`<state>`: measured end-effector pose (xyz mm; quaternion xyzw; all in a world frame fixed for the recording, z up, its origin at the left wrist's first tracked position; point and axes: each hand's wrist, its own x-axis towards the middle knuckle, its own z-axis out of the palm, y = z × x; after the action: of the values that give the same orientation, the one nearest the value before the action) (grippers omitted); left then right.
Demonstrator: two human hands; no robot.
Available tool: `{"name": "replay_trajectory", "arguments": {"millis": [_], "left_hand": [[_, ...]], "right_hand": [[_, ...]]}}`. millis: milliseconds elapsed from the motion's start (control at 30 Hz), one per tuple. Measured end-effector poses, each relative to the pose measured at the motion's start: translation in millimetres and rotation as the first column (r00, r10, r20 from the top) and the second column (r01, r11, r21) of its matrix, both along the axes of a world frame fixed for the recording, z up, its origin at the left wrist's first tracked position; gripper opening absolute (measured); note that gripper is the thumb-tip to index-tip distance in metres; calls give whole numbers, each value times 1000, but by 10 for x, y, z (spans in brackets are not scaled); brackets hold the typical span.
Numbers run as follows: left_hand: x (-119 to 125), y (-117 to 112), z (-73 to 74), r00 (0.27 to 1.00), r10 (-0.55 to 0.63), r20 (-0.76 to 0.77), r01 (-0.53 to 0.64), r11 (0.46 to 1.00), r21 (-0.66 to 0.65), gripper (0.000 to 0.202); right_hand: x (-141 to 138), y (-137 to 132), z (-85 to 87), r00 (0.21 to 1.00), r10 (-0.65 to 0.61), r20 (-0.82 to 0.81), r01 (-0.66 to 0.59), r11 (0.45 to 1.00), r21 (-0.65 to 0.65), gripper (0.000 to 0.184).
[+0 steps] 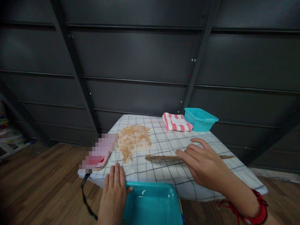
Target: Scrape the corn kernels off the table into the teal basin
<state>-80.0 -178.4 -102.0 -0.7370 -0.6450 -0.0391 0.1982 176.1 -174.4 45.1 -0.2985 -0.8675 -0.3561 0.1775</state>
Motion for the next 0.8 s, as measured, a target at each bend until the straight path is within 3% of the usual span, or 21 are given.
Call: {"name": "replay_trajectory", "arguments": {"millis": [300, 500, 800], "left_hand": [[-27, 11, -71, 999, -28, -33, 30, 997, 70, 53], [1, 11, -116, 999, 19, -33, -15, 995, 101, 53], [8, 6, -37, 998, 14, -64, -8, 995, 101, 55]], "right_hand": [[-22, 117, -16, 1000, -19, -10, 19, 1000, 17, 27], [-31, 57, 1, 1000, -4, 15, 4, 1000, 3, 27], [-14, 67, -1, 1000, -11, 21, 10, 999, 41, 27]]}}
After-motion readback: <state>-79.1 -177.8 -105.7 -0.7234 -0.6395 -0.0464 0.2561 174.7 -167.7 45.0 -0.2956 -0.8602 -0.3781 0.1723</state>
